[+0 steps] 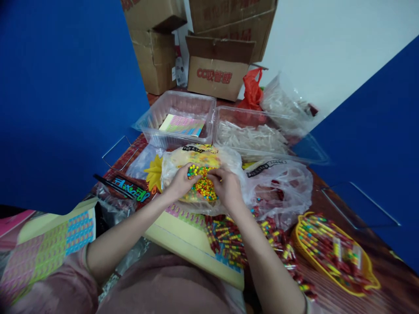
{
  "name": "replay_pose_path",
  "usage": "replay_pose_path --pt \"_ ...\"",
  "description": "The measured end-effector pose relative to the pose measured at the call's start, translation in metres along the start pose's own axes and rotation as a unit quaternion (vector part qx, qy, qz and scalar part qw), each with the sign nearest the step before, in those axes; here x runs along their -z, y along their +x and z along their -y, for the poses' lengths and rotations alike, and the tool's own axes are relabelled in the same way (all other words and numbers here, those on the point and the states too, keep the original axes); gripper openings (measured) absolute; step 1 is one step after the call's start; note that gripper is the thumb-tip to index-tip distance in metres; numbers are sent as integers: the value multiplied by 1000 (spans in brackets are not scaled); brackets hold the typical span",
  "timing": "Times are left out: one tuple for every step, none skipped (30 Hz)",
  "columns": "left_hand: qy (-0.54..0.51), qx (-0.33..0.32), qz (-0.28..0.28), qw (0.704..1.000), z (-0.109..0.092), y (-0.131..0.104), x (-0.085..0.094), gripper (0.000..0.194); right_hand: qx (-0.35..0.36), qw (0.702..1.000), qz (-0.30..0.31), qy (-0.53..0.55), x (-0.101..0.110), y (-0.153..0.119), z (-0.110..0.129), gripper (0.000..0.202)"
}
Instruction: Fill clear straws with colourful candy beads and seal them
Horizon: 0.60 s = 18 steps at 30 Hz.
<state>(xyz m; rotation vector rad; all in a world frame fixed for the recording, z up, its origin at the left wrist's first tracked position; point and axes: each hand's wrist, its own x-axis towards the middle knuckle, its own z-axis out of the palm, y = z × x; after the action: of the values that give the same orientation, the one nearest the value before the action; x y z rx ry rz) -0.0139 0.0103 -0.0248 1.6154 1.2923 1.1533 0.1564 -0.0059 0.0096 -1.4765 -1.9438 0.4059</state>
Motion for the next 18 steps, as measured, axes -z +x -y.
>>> replay_pose_path --pt "2 -6 2 1000 0 0 -1 23 15 998 -23 63 0 -1 3 20" --pt "4 -10 4 1000 -1 0 -2 22 32 991 -40 123 0 -2 6 20" --pt "4 -13 6 1000 -1 0 -2 23 51 982 -51 173 -1 -2 11 20" --pt "3 -15 8 1000 -1 -1 -2 24 67 974 -58 209 -2 -3 17 18" --pt "1 -15 10 1000 -1 -1 -2 25 81 968 -61 230 -4 -3 22 15" --pt "-2 -14 12 1000 -1 -1 -2 27 92 965 -63 238 -7 -3 27 13" --pt "-4 -13 15 1000 -1 -2 -2 29 99 964 -66 238 -9 -3 32 11" --pt "-7 -11 17 1000 -1 -2 -2 31 103 964 -69 234 -12 -3 35 10" --pt "-10 -10 16 1000 -1 -3 -2 33 104 964 -74 232 -14 -3 36 10" --pt "-12 -8 14 1000 -1 -3 -2 34 101 963 -82 235 -16 -2 37 10" --pt "-14 -6 10 1000 -1 -3 -2 34 95 961 -90 244 -18 -2 37 11" --pt "-16 -3 7 1000 -1 -3 -2 34 84 958 -97 258 -18 -1 36 12" --pt "-20 -2 4 1000 -1 -3 -2 32 68 954 -101 275 -18 0 34 13" --pt "-24 -2 3 1000 -1 -3 -2 30 49 950 -105 291 -17 0 32 14" --pt "-29 -2 2 1000 -1 -2 -2 28 29 945 -110 306 -15 1 30 15" --pt "-33 -4 0 999 -1 -2 -2 26 10 941 -114 318 -13 1 27 16" --pt "-38 -6 -2 999 -2 -2 -2 24 -6 939 -120 323 -11 1 24 17" --pt "-42 -5 -3 999 -2 -2 -2 22 -16 938 -125 324 -9 0 21 17"
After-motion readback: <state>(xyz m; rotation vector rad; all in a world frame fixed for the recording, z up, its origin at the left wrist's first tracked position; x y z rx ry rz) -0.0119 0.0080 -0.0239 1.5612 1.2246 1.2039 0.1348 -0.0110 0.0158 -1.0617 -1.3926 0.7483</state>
